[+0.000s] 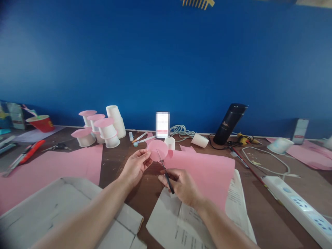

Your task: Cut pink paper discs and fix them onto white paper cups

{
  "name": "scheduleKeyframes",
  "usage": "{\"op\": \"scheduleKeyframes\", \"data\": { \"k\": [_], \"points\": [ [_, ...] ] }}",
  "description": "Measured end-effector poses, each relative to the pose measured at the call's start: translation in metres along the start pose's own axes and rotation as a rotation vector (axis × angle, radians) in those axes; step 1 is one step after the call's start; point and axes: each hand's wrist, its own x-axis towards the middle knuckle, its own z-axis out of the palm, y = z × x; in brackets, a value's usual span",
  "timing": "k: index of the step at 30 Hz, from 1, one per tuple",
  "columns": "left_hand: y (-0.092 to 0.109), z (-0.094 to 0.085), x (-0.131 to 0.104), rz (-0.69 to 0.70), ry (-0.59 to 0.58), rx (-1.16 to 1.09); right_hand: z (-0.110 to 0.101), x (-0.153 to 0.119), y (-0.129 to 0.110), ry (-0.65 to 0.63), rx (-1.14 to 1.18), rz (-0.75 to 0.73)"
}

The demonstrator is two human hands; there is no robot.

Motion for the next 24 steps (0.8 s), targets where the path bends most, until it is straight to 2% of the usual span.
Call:
{"op": "scheduleKeyframes", "data": {
  "k": [7,20,24],
  "points": [
    [-0.0015,-0.0006,0.0005,0.000,0.008,0.007,-0.0015,-0.0019,0.0007,-0.061,0.002,-0.025],
    [-0.0005,-0.0018,0.0006,-0.022,0.063,0.014,0.0022,-0.0026,0.0003,-0.031,-0.123,-0.044],
    [0.0020,-0.0036,0.0037,0.008,0.127,-0.012,0.0017,-0.0011,0.0059,0.024,-0.295,-0.070]
  ]
}}
